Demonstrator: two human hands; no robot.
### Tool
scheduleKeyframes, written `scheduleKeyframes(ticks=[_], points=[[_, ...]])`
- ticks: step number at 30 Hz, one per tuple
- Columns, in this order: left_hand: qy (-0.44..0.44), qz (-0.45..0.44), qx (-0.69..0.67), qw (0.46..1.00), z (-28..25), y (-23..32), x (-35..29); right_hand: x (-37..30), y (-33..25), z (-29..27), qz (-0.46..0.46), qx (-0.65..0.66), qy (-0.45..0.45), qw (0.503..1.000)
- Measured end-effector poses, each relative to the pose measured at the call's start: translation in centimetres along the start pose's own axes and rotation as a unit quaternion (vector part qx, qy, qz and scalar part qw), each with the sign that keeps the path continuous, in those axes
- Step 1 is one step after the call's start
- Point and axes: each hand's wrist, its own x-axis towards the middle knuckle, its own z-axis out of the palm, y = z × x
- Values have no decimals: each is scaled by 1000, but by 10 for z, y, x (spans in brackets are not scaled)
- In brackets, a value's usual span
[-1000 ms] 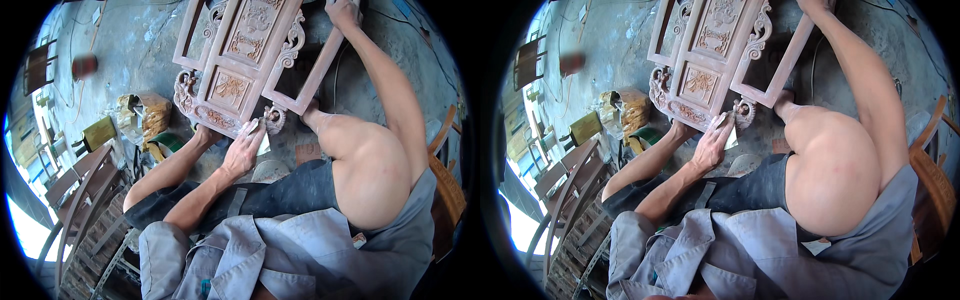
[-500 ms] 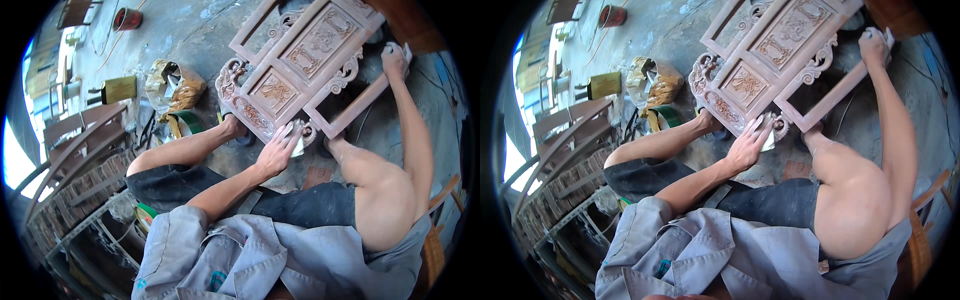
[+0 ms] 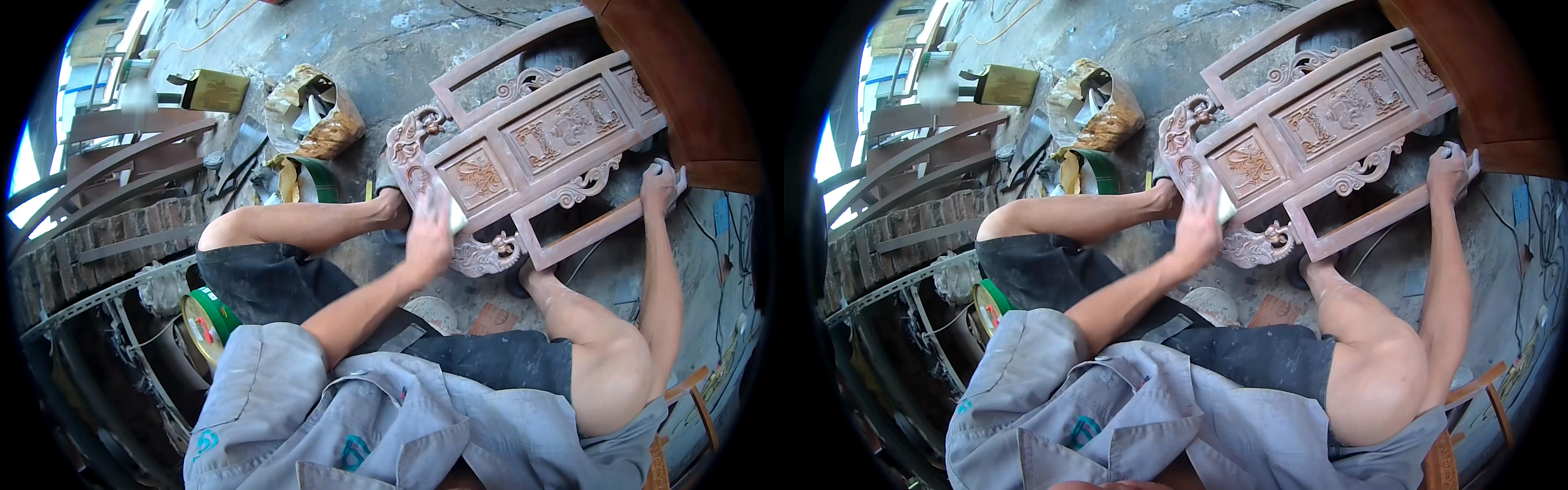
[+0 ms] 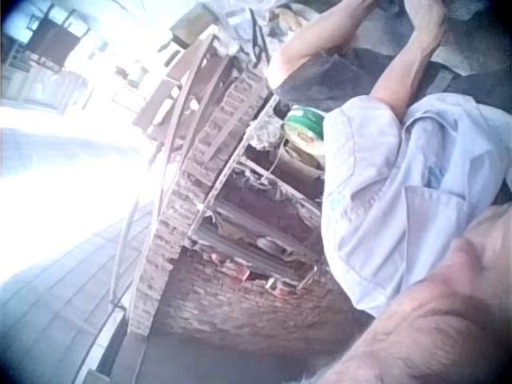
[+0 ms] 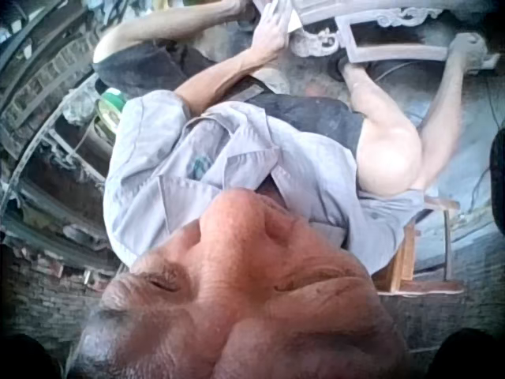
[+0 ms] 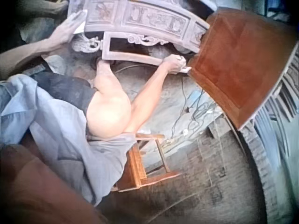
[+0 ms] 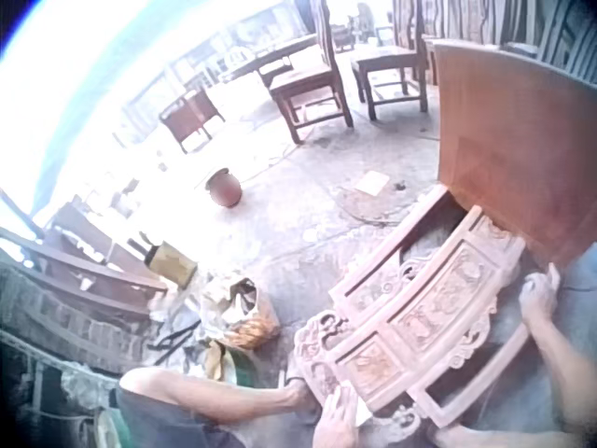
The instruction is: The person sits on the floor and sands an ornate wooden chair with a sanding block. They systematically rub the sanding block over the carved surfaces and legs of the chair, focusing on smoothing the detailed carvings.
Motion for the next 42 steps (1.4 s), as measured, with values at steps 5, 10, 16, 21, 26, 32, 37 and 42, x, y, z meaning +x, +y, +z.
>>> scheduleKeyframes(ticks=[5, 10, 16, 21, 26, 32, 37, 42], points=[[-11, -19, 4, 1000, -4, -15, 23, 4, 10, 9, -31, -15, 21, 999], [17, -8, 92, 996, -16, -36, 32, 2, 3, -1, -14, -8, 11, 1000], [-24, 49, 67, 996, -37, -67, 14, -3, -5, -5, 23, 24, -18, 999], [-63, 202, -21, 977, -27, -23, 59, -1, -1, -15, 21, 13, -13, 1000], [-89, 187, 12, 978, -23, -28, 44, -2, -7, -15, 39, 24, -7, 999], [-180, 194, 52, 963, -6, -30, 70, 0, 4, -5, -32, -10, 24, 999], [-256, 171, 66, 949, -134, -69, 98, 2, -1, 16, -35, -3, 22, 999], [-112, -59, -55, 990, -328, -120, 165, 2, 1, 4, -77, -31, -31, 996]])
